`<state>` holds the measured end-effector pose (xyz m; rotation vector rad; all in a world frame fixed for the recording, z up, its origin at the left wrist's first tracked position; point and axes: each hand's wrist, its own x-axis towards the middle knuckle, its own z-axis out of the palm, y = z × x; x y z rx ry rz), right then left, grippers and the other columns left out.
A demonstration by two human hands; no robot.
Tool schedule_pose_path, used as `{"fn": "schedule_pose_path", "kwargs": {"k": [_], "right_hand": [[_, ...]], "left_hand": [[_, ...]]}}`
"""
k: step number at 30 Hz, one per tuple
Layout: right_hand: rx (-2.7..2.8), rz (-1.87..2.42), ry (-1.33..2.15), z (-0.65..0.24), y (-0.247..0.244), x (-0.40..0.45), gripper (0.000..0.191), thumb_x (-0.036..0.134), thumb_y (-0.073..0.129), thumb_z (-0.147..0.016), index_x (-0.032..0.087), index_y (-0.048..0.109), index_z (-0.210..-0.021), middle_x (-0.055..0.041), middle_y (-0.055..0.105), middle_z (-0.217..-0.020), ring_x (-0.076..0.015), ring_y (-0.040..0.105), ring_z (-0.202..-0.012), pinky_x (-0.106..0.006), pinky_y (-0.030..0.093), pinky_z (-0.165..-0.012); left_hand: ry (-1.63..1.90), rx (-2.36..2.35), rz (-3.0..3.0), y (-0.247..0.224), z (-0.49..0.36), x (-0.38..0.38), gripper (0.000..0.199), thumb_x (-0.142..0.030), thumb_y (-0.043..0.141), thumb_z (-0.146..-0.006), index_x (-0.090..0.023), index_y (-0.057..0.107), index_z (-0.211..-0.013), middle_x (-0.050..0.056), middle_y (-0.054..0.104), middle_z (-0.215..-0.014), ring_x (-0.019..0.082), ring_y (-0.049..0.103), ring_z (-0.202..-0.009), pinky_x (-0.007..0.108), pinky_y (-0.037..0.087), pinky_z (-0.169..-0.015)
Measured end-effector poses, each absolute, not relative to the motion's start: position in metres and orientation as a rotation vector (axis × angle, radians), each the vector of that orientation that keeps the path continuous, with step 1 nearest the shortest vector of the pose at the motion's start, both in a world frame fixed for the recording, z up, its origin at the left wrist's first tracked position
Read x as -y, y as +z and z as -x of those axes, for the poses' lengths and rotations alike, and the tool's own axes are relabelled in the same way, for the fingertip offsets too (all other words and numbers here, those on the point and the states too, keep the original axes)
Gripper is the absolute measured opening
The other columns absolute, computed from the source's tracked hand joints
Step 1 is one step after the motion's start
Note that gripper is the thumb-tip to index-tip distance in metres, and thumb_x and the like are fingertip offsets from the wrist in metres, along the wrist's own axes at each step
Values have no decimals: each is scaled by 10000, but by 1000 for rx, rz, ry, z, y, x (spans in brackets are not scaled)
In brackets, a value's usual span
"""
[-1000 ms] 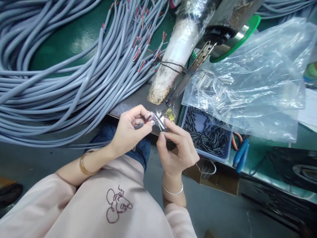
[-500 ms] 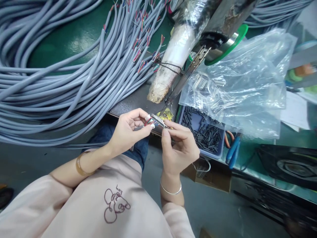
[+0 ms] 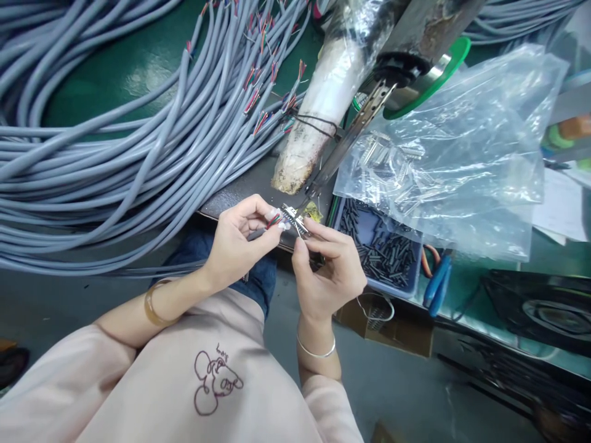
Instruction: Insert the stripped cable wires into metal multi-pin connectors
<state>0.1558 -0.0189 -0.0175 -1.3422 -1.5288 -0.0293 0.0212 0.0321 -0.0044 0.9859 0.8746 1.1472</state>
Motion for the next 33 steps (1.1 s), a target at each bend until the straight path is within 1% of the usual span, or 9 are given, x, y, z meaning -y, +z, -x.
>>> {"fn": "schedule_pose_path", "kwargs": {"k": [2, 4, 8, 11, 17, 21, 27, 31, 33], "right_hand": [[1529, 1352, -25, -156, -17, 19, 147, 102, 732, -863, 225, 660, -898, -11, 787, -998, -165, 773, -913, -316, 654, -788], [1532, 1362, -18, -157, -17, 19, 138, 110, 732, -869, 225, 662, -898, -10, 786, -992, -168, 773, -913, -324, 655, -788], [1530, 1362, -6, -158, -15, 19, 132, 116, 734, -874, 224, 665, -902, -6, 788, -991, -162, 771, -912, -322, 647, -801], [1532, 1354, -9, -158, -13, 18, 125, 122, 734, -877, 225, 665, -897, -5, 790, -984, -161, 770, -902, -324, 640, -804], [1550, 1362, -46, -158, -10, 16, 135, 115, 754, -866, 224, 683, -902, -6, 796, -1006, -158, 765, -930, -325, 630, -840], [1586, 1364, -96, -159, -9, 16, 128, 132, 750, -873, 236, 680, -897, -9, 796, -1015, -171, 774, -911, -341, 647, -816], [1687, 1349, -167, -162, -13, 21, 156, 109, 749, -865, 227, 647, -876, -28, 813, -1001, -157, 787, -877, -272, 646, -773], [1663, 1336, -240, -162, -15, 25, 186, 95, 775, -843, 225, 651, -891, -20, 819, -1006, -152, 791, -866, -261, 638, -764], [1611, 1338, -215, -160, -16, 27, 187, 90, 777, -839, 223, 653, -885, -14, 816, -988, -152, 788, -861, -270, 638, -767]], "left_hand": [[1145, -888, -995, -3, -21, -34, 187, -153, 764, -702, -171, 578, -710, -18, 639, -705, 74, 613, -622, 162, 517, -584], [1129, -889, -996, -1, -21, -36, 196, -154, 766, -687, -171, 571, -693, -13, 652, -715, 74, 614, -628, 166, 530, -602], [1073, -872, -992, -1, -19, -40, 212, -148, 768, -667, -171, 557, -677, -13, 653, -713, 49, 538, -554, 141, 451, -483], [1050, -871, -994, -1, -17, -42, 216, -139, 766, -671, -171, 553, -687, -12, 654, -716, 44, 516, -539, 131, 413, -444], [1061, -854, -1005, 5, -18, -45, 185, -101, 730, -662, -168, 559, -681, -21, 638, -694, 40, 505, -538, 127, 409, -449], [1036, -868, -998, 9, -17, -47, 185, -93, 725, -638, -167, 557, -664, -30, 618, -668, 34, 488, -526, 125, 392, -449], [921, -895, -963, 6, -13, -47, 183, -102, 737, -619, -156, 566, -652, -43, 569, -619, 26, 464, -503, 130, 382, -459], [931, -858, -948, 6, -13, -43, 180, -100, 743, -628, -160, 596, -712, -44, 593, -631, 32, 477, -512, 131, 376, -454], [938, -828, -930, 6, -12, -41, 179, -111, 743, -644, -163, 608, -750, -45, 602, -621, 34, 476, -498, 134, 374, -446]]}}
